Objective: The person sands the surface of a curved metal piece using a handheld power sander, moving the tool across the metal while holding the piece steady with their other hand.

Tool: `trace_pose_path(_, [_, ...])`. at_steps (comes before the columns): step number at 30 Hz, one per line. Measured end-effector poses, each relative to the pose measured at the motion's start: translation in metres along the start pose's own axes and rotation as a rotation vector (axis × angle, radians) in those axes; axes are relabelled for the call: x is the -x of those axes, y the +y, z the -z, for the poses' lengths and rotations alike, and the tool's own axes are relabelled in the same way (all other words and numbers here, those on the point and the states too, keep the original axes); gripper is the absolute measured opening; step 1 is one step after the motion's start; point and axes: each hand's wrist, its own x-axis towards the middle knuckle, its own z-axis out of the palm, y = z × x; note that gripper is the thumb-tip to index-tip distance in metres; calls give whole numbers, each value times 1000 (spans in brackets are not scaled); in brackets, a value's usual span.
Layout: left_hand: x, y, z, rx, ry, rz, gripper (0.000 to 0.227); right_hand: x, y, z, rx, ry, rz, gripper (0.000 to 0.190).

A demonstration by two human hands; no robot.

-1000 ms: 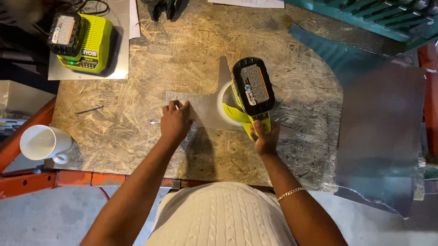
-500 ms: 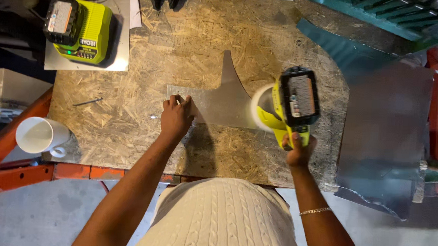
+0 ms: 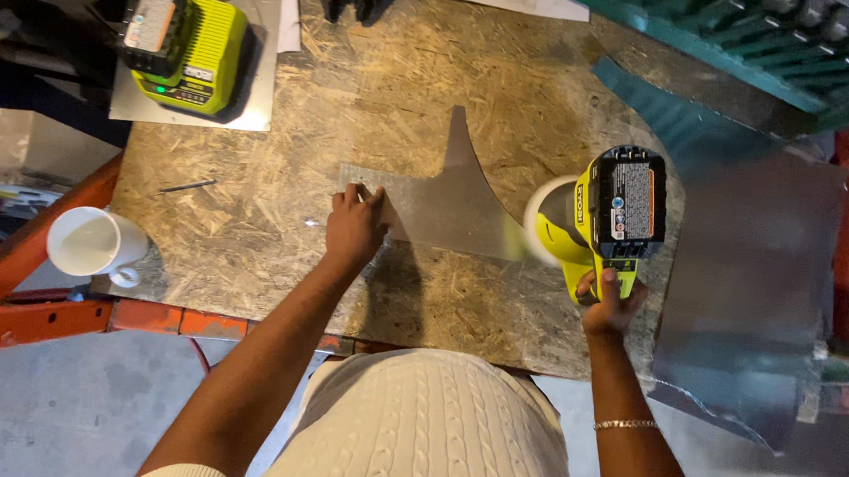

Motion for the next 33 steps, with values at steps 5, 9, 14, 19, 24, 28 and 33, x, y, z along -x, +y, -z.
trace_pose_path(5, [4,2,5,-7,21,-29,67,14,-51,-46,64,-108,-173,40])
trace_pose_path(9, [3,2,4,-34,23,-27,66,21,-37,-71,106,-181,-105,32])
trace_pose_path(14, [-1,-4,-4,-31,4,-22,68,13,-21,-102,37,-242,-308,34])
trace_pose_path(19, [3,-3,0,-76,20,-40,68,9,-14,-139,27,-221,-382,34])
trace_pose_path(24, [1,-6,-6,-52,3,-36,68,-9,-29,-182,56,-190,-411,37])
trace_pose_path(28, [-2,0,-4,-51,-8,-36,68,-33,-52,-216,66,-243,-319,44])
trace_pose_path(33, [0,2,0,-70,-13,-12,68,-45,-59,-245,65,-316,-263,52])
